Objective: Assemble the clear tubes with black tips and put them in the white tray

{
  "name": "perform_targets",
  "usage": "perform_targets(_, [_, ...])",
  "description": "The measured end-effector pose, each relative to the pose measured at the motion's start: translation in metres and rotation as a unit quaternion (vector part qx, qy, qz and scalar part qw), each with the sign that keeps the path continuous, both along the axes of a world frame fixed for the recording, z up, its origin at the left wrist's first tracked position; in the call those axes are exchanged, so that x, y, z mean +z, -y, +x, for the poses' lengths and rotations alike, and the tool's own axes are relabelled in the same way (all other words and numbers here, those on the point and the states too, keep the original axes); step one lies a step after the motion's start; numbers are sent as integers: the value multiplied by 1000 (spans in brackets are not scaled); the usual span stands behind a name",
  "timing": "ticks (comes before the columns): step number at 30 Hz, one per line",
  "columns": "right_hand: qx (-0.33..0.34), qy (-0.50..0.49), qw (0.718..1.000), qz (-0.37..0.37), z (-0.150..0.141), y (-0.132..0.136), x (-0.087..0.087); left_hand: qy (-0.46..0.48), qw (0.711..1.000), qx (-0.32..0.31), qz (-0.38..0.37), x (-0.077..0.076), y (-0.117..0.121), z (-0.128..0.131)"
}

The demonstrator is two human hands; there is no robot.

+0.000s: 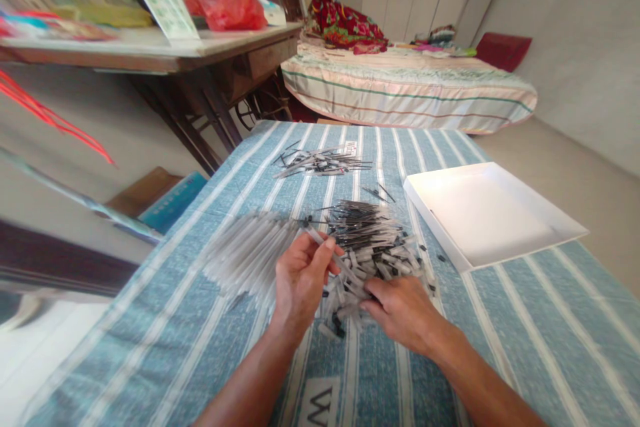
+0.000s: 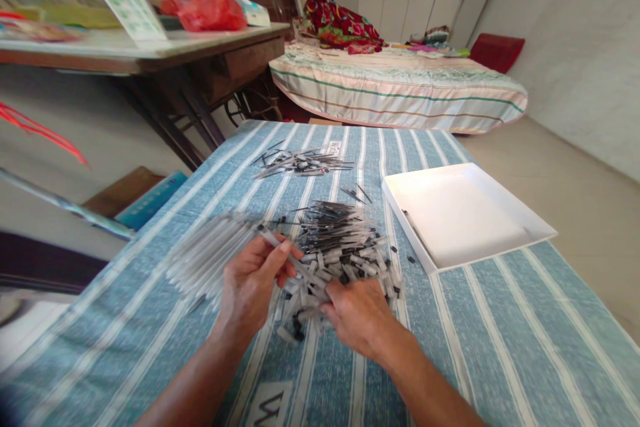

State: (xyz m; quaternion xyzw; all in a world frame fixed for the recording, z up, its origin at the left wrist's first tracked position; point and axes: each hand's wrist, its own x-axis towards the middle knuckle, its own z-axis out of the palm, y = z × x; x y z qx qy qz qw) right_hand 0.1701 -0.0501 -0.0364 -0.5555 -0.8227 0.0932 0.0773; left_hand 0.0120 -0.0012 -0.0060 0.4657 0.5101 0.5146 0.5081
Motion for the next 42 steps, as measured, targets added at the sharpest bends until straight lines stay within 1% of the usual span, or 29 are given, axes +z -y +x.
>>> perform_targets(2, [-17,-35,999,-8,3,-1,-2,-4,1000,-2,4,0,0,0])
perform_targets(4, [-40,-93,995,-13,6,-1,-3,-3,1000,0,6,1,0,0])
perform_targets(8, [-86,-219,972,2,9,-2,-2,38,999,-2,-8,2,1,1])
perform_targets(12, [-94,-291,952,15,8,0,-2,72,997,-14,-23,3,1,1])
perform_targets(14, [-92,-303,948,21,8,1,-3,81,996,-17,-20,3,1,1])
perform_targets(20, [-76,-297,950,58,9,0,-6,90,996,-8,-8,5,1,0])
perform_targets(26, [-79,-299,948,79,6,0,-3,87,996,-27,-21,3,4,5])
perform_targets(30, [-90,-341,934,63,5,1,-3,116,991,-34,-52,4,5,7])
perform_targets(34, [-106,-410,905,31,5,2,-4,160,981,-57,-98,5,3,4])
perform_targets(37, [-113,-446,887,31,6,2,-3,178,974,-76,-117,2,1,1])
perform_targets(39, [-110,-448,886,48,7,2,-2,170,975,-85,-118,-1,-1,-1])
perform_targets(42, [-98,-433,893,70,9,2,0,156,974,-102,-127,-3,-1,-1])
